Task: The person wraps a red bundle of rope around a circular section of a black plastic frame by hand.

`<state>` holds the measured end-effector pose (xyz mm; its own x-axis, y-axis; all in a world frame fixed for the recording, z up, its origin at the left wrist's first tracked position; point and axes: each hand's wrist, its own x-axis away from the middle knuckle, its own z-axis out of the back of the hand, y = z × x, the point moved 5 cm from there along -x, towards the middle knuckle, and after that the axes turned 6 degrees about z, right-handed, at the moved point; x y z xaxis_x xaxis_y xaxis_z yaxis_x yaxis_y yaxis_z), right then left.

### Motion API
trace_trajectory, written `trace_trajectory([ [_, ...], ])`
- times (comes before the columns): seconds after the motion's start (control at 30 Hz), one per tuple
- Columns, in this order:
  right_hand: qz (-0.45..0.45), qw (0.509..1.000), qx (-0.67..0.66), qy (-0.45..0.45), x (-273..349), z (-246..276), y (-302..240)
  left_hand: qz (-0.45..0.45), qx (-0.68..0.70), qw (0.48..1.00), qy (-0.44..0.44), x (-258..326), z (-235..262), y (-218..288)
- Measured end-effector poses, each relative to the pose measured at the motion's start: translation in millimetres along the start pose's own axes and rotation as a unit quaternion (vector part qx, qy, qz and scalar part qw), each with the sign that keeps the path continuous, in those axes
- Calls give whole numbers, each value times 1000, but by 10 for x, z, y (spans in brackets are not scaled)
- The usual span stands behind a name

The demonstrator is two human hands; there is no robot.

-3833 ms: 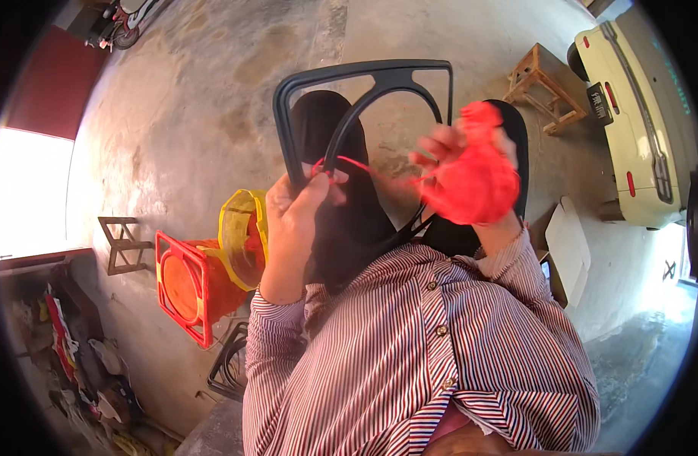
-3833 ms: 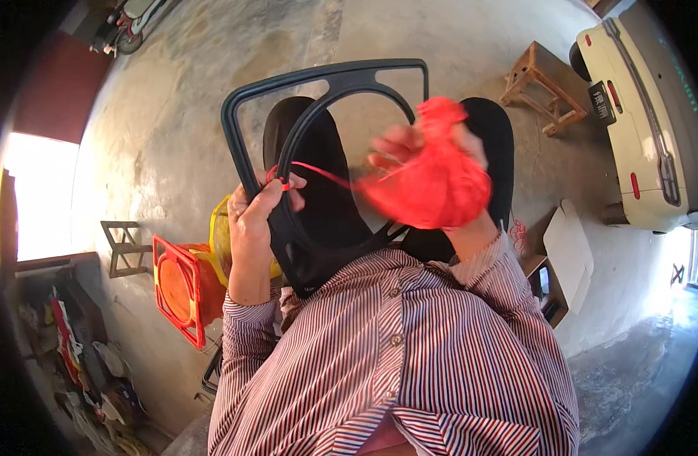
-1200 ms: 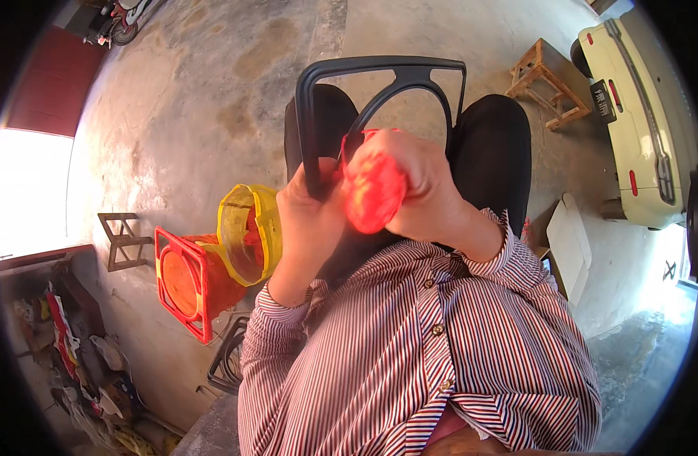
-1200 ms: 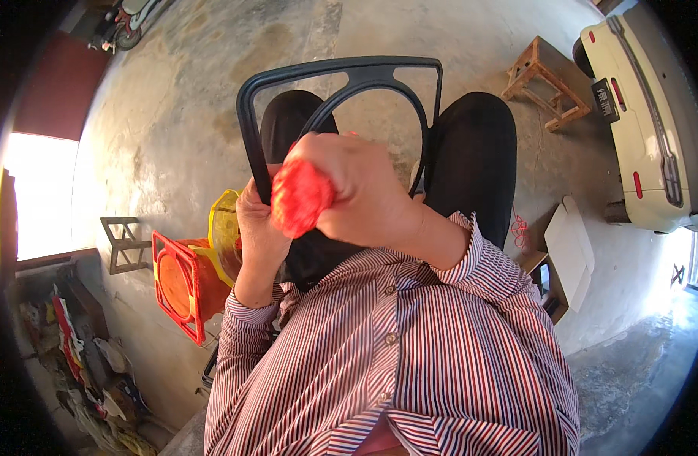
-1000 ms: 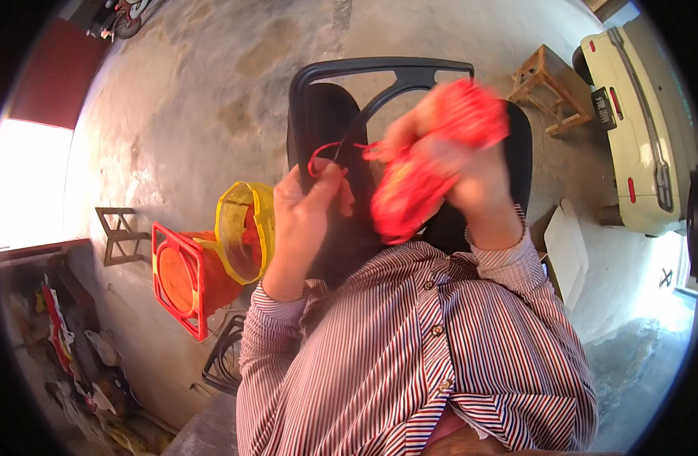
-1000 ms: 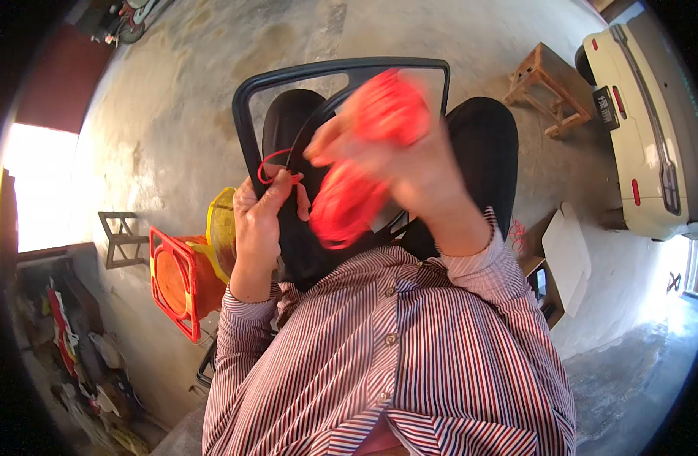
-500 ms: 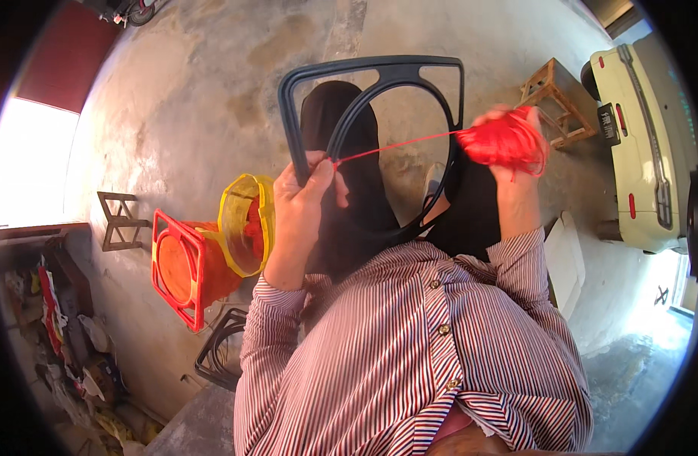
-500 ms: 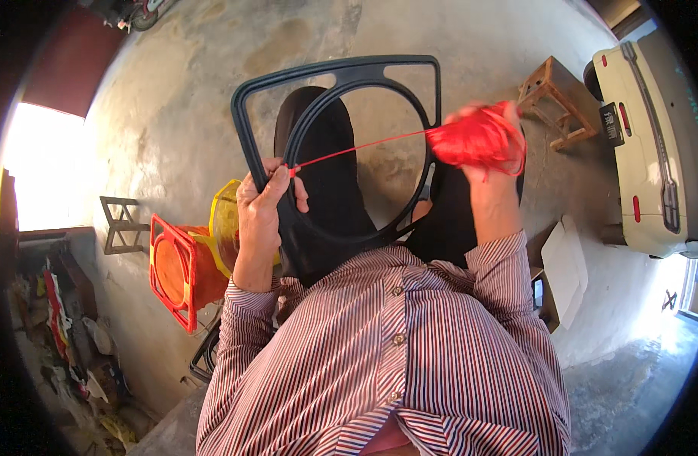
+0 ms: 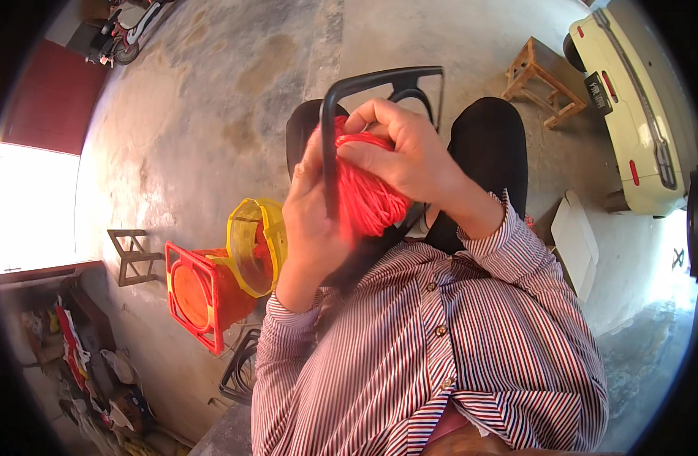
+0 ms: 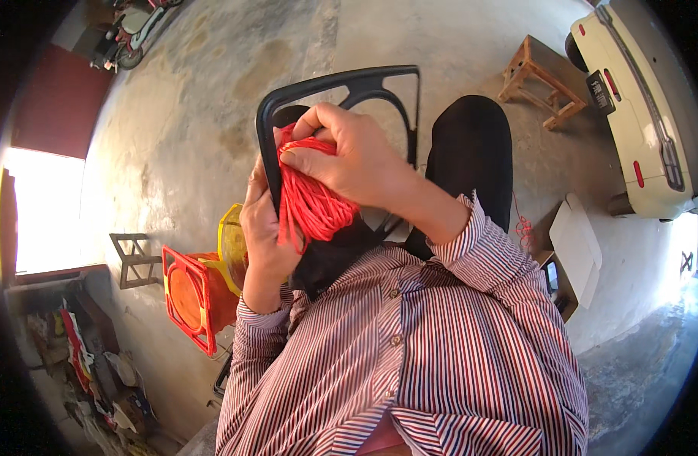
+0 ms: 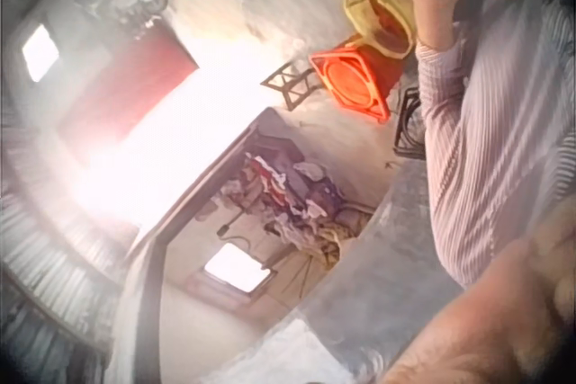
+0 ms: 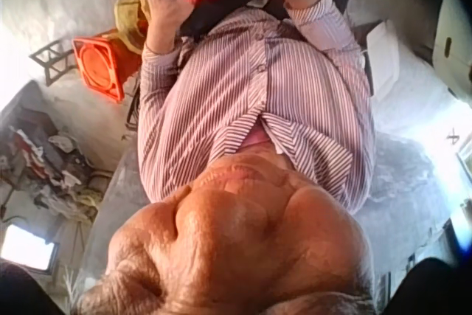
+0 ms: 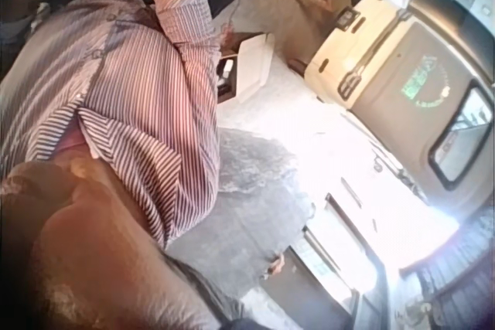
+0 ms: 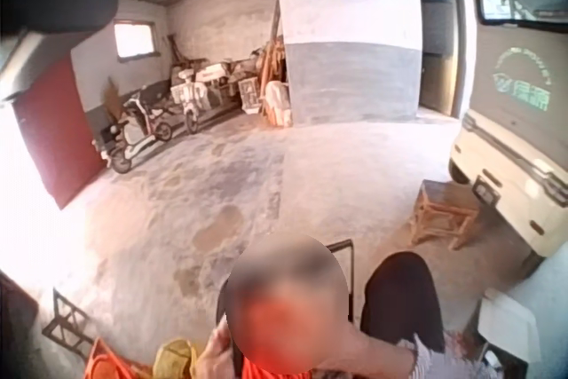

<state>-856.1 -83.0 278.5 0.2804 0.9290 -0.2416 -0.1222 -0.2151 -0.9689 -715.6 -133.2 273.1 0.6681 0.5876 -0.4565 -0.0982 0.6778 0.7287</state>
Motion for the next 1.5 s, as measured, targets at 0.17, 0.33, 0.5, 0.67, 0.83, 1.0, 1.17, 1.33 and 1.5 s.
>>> trace_trajectory([
  [0.17,-78,937,-339,-8,174,152,707,155,300,941,25,65,-3,-263],
  [0.33,-230,846,-480,41,167,-203,945,152,411,897,-60,117,-115,-228],
  [0.5,-210,796,-523,220,17,177,1187,148,224,960,-75,145,-16,-291],
  [0.67,-135,891,-388,196,483,452,1041,208,296,932,17,203,27,-393],
  [0.83,78,789,-606,-66,447,499,327,355,383,853,3,251,-15,-406],
  [1.0,13,896,-444,4,377,344,387,338,361,869,0,249,-54,-347],
  [1.17,-80,971,-214,66,299,-93,351,306,342,888,-14,248,-103,-269],
  [1.33,-20,987,-119,102,300,-47,319,328,298,896,-13,239,-112,-235],
  [1.5,164,976,137,28,304,-92,-185,284,211,935,27,213,-107,-266],
])
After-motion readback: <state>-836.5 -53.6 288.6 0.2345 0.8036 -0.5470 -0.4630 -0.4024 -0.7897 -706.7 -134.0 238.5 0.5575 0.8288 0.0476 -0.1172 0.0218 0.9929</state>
